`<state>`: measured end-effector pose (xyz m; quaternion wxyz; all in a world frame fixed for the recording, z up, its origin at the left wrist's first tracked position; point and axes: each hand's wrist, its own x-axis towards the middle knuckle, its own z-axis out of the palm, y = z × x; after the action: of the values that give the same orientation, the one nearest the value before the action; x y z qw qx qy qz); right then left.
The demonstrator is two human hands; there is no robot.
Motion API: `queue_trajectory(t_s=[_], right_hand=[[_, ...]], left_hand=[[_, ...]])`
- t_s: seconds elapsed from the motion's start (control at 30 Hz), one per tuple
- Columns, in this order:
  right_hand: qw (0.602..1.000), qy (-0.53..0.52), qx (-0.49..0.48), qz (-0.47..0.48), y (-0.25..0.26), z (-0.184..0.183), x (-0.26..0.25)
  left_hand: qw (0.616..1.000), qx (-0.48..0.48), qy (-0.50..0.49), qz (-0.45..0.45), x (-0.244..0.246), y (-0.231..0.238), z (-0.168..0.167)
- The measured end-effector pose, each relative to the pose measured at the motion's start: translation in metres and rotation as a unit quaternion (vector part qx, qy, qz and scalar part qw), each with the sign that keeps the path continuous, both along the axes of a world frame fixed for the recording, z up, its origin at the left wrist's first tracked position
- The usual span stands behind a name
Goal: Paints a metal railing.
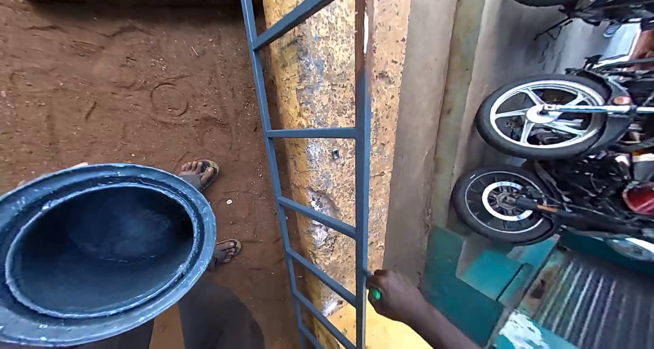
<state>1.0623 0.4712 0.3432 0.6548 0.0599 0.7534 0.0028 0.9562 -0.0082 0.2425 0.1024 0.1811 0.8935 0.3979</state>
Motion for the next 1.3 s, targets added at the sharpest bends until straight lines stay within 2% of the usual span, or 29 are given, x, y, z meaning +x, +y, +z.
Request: queue_trajectory(t_s=[0.03, 0.07, 0.1, 0.17, 0.2, 0.23, 0.27, 0.3, 0.37, 0.43, 0.47, 0.5, 0.53, 0.57, 0.63, 0.7, 0.77, 0.87, 0.97, 1.03, 1.3], right_hand=[[1.0, 0.012, 0.005, -0.027, 0.005, 0.0, -0.006], [0.994, 0.099, -0.015, -0.046, 0.011, 0.001, -0.017], [0.971, 0.23, -0.044, -0.055, 0.016, 0.001, -0.03], [0.874, 0.474, -0.097, -0.028, 0.025, -0.009, -0.059], [0.829, 0.547, -0.114, -0.013, 0.028, -0.013, -0.068], [0.798, 0.588, -0.128, -0.007, 0.031, -0.015, -0.067], [0.788, 0.6, -0.135, -0.008, 0.033, -0.016, -0.056], [0.801, 0.583, -0.134, -0.012, 0.034, -0.015, -0.033], [0.862, 0.494, -0.11, -0.028, 0.037, -0.012, 0.024], [0.914, 0.389, -0.088, -0.067, 0.034, -0.003, 0.062], [0.925, 0.358, -0.079, -0.101, 0.031, 0.003, 0.07], [0.918, 0.361, -0.079, -0.143, 0.028, 0.011, 0.072], [0.897, 0.386, -0.09, -0.198, 0.024, 0.02, 0.067], [0.858, 0.419, -0.116, -0.272, 0.017, 0.032, 0.057], [0.761, 0.464, -0.211, -0.402, -0.002, 0.059, 0.032], [0.69, 0.479, -0.329, -0.431, -0.021, 0.08, 0.005], [0.656, 0.481, -0.397, -0.426, -0.047, 0.098, -0.02], [0.682, 0.505, -0.398, -0.348, -0.087, 0.111, -0.047], [0.699, 0.575, -0.371, -0.21, -0.111, 0.101, -0.068], [0.697, 0.604, -0.361, -0.139, -0.118, 0.09, -0.079], [0.72, 0.626, -0.298, 0.0, -0.13, 0.074, -0.096]], left_hand=[[0.999, -0.019, 0.037, -0.001, -0.005, 0.008, 0.005], [0.998, -0.026, 0.062, -0.003, -0.011, 0.017, 0.013], [0.998, -0.02, 0.06, -0.015, -0.013, 0.023, 0.019], [0.998, 0.055, -0.001, -0.015, -0.007, 0.028, 0.014], [0.995, 0.097, -0.022, -0.009, -0.001, 0.025, 0.005], [0.994, 0.104, -0.004, -0.016, 0.005, 0.019, -0.01], [0.995, 0.091, 0.035, -0.024, 0.006, 0.016, -0.016], [0.995, 0.068, 0.065, -0.024, 0.002, 0.022, -0.009], [0.997, 0.047, 0.062, -0.026, -0.007, 0.034, 0.008], [0.996, 0.081, 0.04, 0.002, -0.015, 0.048, 0.022], [0.992, 0.115, 0.037, 0.028, -0.015, 0.051, 0.02], [0.987, 0.151, 0.046, 0.037, -0.011, 0.049, 0.009], [0.984, 0.167, 0.048, 0.039, -0.006, 0.043, -0.007], [0.981, 0.178, 0.059, 0.042, -0.005, 0.044, -0.017], [0.979, 0.183, 0.082, 0.04, -0.007, 0.056, -0.019], [0.981, 0.167, 0.096, 0.025, -0.009, 0.07, -0.017], [0.982, 0.165, 0.096, 0.005, -0.01, 0.083, -0.016], [0.981, 0.163, 0.105, -0.021, -0.011, 0.1, -0.012], [0.981, 0.157, 0.112, -0.029, -0.01, 0.116, -0.002], [0.98, 0.156, 0.119, -0.028, -0.009, 0.124, 0.003], [0.974, 0.174, 0.141, -0.027, -0.009, 0.139, 0.008]])
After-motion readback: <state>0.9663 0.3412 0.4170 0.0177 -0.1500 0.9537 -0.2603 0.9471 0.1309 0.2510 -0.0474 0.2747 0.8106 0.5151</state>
